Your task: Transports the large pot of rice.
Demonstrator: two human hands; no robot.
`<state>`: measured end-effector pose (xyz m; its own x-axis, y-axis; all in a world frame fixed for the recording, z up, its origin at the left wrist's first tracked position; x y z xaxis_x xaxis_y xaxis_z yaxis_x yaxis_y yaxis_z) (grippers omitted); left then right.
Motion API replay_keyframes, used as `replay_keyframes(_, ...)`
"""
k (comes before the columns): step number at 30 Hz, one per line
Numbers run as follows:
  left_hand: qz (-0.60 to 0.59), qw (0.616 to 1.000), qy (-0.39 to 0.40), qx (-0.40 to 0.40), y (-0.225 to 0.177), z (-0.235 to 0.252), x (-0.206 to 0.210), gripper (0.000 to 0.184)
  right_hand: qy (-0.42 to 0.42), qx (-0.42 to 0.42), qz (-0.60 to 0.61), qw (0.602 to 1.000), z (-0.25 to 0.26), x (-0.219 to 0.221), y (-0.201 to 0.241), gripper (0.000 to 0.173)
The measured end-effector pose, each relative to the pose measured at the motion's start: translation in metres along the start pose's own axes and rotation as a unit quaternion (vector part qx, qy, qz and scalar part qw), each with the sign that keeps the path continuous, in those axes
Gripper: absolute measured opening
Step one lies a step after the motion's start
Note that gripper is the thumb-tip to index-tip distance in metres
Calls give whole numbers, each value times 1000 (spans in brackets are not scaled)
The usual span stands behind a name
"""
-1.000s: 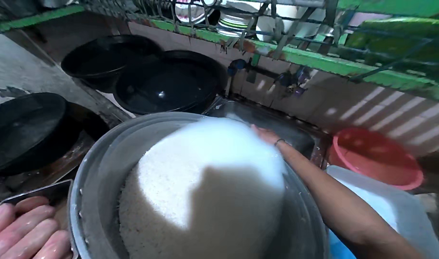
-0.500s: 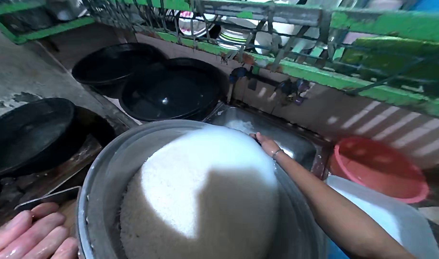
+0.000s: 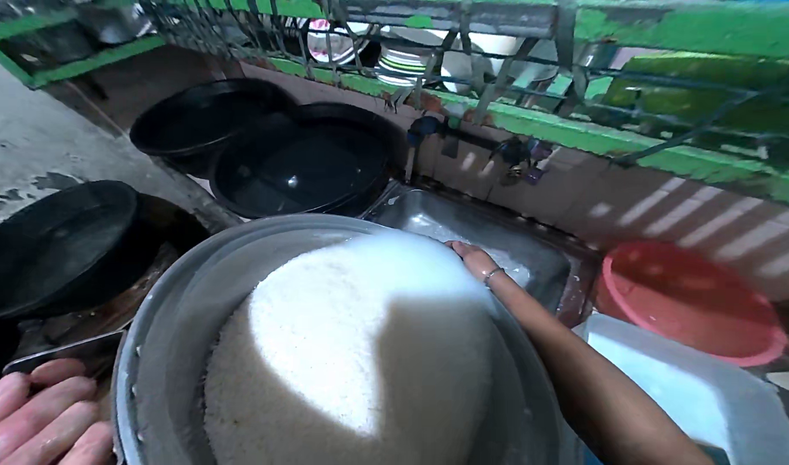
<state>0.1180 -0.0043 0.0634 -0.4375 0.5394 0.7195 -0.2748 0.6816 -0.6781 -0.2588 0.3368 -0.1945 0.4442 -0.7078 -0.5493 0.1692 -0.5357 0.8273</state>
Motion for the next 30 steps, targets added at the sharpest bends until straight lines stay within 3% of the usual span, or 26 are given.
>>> replay_keyframes(7, 13, 1000, 11, -7, 0, 4, -1, 37, -5, 5, -3, 1000, -1, -2, -5, 52)
replay_keyframes(14, 56, 998, -10, 2, 0, 0, 7, 44, -13, 28, 26, 999, -4, -2, -5, 51)
replay_keyframes(26, 4, 1000, 15, -3, 8, 1, 15, 47, 1, 14, 22, 1000, 1, -1, -24, 51)
replay_keyframes(30, 17, 999, 22, 17, 8, 4, 19, 39, -3, 17, 19, 1000, -3, -2, -25, 49)
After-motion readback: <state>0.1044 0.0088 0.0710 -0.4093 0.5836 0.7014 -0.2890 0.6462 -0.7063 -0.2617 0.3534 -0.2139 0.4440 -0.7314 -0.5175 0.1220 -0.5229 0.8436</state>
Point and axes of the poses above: each hand's wrist, its own z-axis towards the middle knuckle, its own x-axis out of the palm, y = z × x, the point moved 7 cm from there along z, towards the middle knuckle, and after that the axes turned 7 degrees about -x, right-handed, at the moved point
